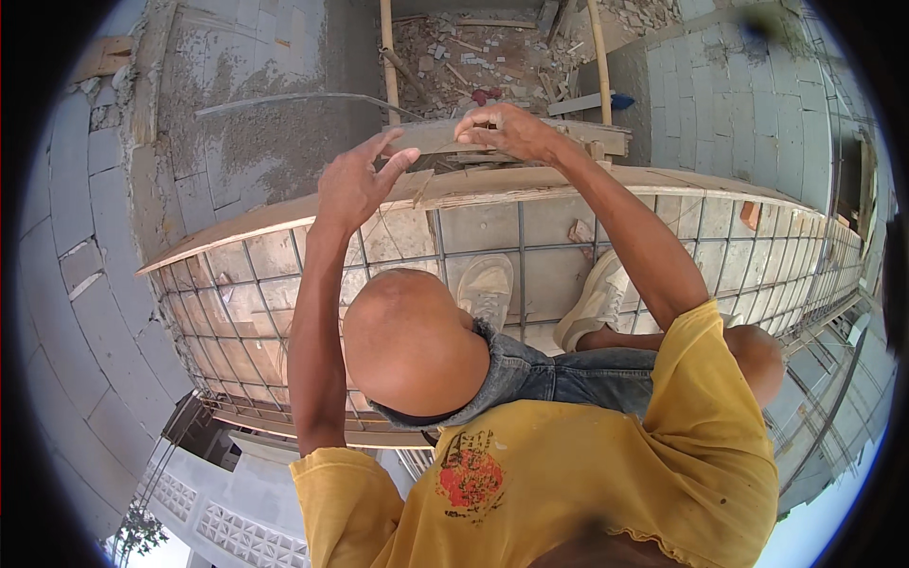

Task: The person is installing wooden formwork boards and tying rebar with wire to prepare for a concrete beam.

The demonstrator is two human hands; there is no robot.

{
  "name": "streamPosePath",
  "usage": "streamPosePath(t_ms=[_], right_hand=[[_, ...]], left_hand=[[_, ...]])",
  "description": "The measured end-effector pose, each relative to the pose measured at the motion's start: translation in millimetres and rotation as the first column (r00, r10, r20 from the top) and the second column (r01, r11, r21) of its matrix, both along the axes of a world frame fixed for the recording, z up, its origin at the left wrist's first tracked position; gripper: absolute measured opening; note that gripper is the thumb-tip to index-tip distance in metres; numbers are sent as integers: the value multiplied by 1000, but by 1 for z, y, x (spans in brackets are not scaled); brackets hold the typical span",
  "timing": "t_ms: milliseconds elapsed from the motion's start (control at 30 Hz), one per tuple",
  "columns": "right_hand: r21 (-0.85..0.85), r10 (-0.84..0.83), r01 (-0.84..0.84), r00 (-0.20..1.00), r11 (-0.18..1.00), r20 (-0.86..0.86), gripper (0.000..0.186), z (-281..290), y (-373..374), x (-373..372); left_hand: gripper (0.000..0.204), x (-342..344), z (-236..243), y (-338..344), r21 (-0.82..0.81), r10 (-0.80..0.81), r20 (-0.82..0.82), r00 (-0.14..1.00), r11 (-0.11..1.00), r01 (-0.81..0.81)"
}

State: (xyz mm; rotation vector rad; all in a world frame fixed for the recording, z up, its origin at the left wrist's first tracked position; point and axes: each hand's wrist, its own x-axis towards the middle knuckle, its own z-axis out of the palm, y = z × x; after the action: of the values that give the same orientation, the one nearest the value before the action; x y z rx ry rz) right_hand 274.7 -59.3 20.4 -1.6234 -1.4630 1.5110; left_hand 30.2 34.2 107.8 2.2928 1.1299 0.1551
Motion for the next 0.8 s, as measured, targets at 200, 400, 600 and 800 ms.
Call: streamPosePath(t_ms=[200,400,600,800], right_hand=[[112,-84,60,970,992,227,26,-6,-10,22],[56,28,-47,956,997,293,24,-25,-9,4],[-139,8,160,628,977,778,16,-28,-28,93],[-194,180,-46,620,980,764,17,-34,-57,105]], left_hand=[[48,0,-27,-25,-606,62,74,995,796,-5],[38,-33,-15,-51,-709,166,-39,985,690,-144],[35,-49,9,-45,-719,258,-155,954,633,-288],[41,5,-26,-6,-736,409,39,912,629,-251]])
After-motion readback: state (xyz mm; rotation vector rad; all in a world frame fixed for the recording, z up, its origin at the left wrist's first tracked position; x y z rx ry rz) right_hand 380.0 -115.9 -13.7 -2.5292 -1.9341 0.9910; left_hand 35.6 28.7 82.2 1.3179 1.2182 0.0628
